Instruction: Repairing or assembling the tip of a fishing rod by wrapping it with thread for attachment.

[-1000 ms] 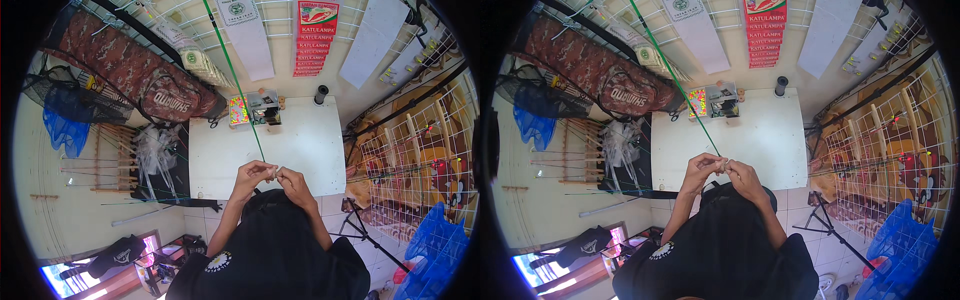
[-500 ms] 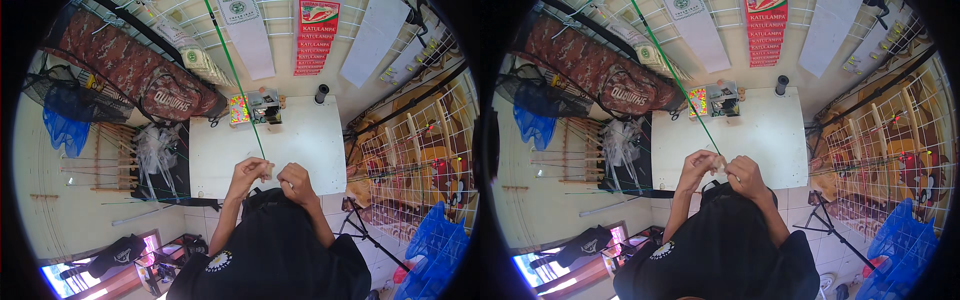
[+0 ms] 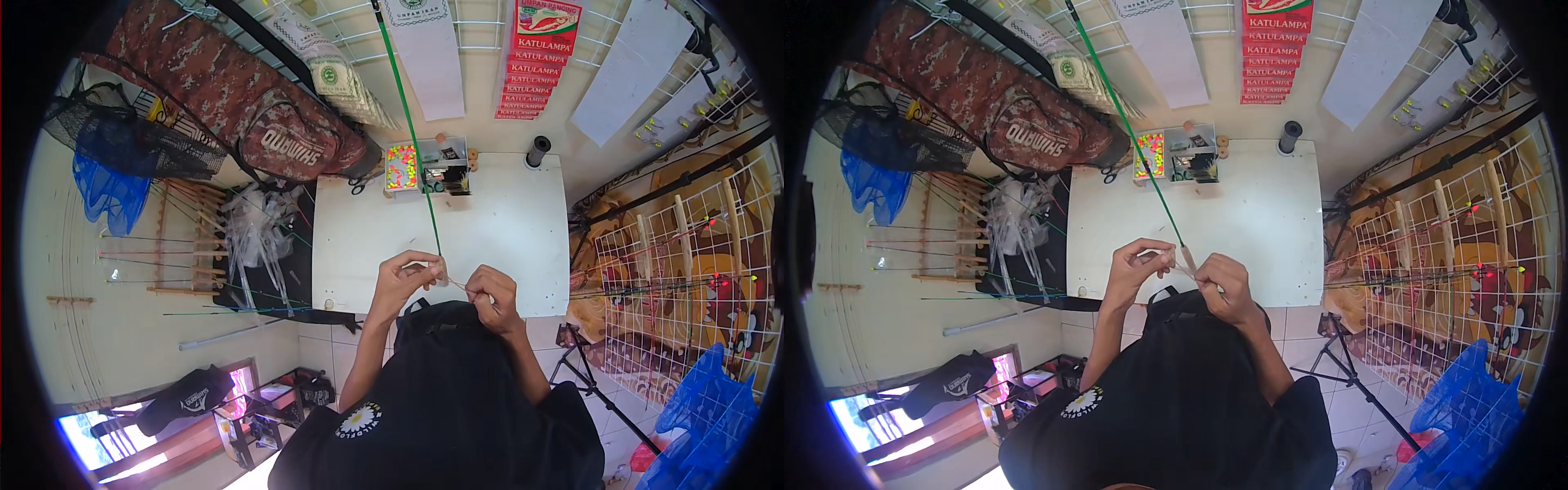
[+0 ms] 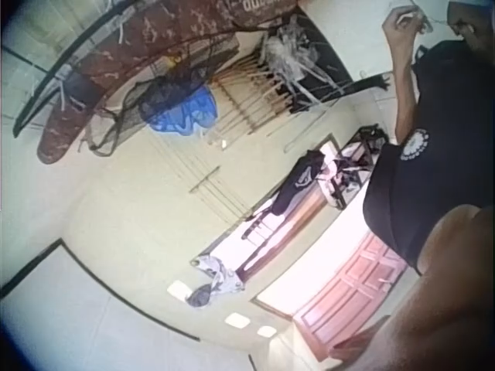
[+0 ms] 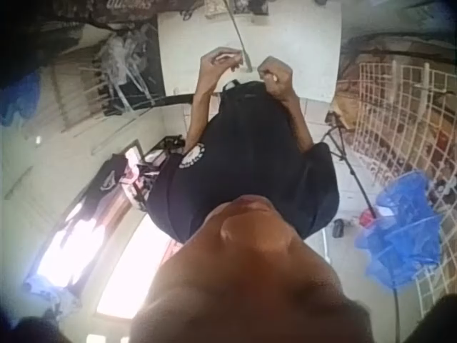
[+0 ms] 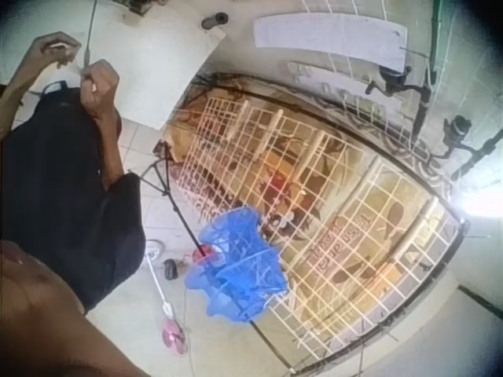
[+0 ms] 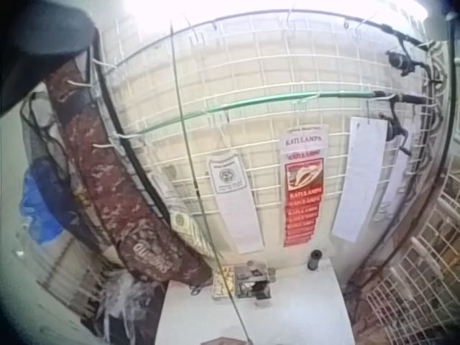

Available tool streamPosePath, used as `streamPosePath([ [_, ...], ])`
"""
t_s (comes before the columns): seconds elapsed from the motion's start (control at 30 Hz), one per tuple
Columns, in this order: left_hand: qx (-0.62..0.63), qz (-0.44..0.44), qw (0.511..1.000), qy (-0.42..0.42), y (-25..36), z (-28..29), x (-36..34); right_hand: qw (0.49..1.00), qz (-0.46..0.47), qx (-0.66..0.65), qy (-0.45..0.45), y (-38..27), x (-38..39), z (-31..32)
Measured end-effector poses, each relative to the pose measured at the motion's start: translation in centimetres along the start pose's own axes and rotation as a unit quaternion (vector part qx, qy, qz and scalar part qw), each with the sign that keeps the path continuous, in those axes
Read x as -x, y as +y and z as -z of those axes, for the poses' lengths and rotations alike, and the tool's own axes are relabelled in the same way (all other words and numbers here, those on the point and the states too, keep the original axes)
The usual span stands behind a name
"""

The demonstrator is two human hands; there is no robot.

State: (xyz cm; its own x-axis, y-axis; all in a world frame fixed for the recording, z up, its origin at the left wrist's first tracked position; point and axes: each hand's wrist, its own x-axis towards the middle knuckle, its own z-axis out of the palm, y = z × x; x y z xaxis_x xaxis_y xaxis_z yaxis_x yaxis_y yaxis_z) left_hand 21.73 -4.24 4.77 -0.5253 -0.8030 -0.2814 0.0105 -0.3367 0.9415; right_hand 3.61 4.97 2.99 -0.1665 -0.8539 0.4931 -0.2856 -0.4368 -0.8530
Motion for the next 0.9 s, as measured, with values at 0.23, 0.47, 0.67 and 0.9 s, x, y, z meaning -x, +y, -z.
streamPosePath([
  [0.23, 0.052, -0.020, 0.998, -0.009, 0.5, 0.3, 0.3, 0.978, -0.105, -0.112, 0.141, 1.2, 0.4, 0.1],
  [0.47, 0.126, -0.061, 0.986, 0.093, 0.0, 2.6, 0.4, 0.963, -0.142, -0.118, 0.196, 2.2, 0.2, 2.4],
  [0.67, 0.128, -0.081, 0.985, 0.085, -0.2, 2.6, 0.7, 0.929, -0.289, 0.230, -0.022, 9.7, 1.7, 3.7],
  [0.9, 0.137, -0.087, 0.985, 0.052, -0.4, 2.4, 1.0, 0.899, -0.310, 0.286, -0.115, 9.7, 1.1, 2.1],
])
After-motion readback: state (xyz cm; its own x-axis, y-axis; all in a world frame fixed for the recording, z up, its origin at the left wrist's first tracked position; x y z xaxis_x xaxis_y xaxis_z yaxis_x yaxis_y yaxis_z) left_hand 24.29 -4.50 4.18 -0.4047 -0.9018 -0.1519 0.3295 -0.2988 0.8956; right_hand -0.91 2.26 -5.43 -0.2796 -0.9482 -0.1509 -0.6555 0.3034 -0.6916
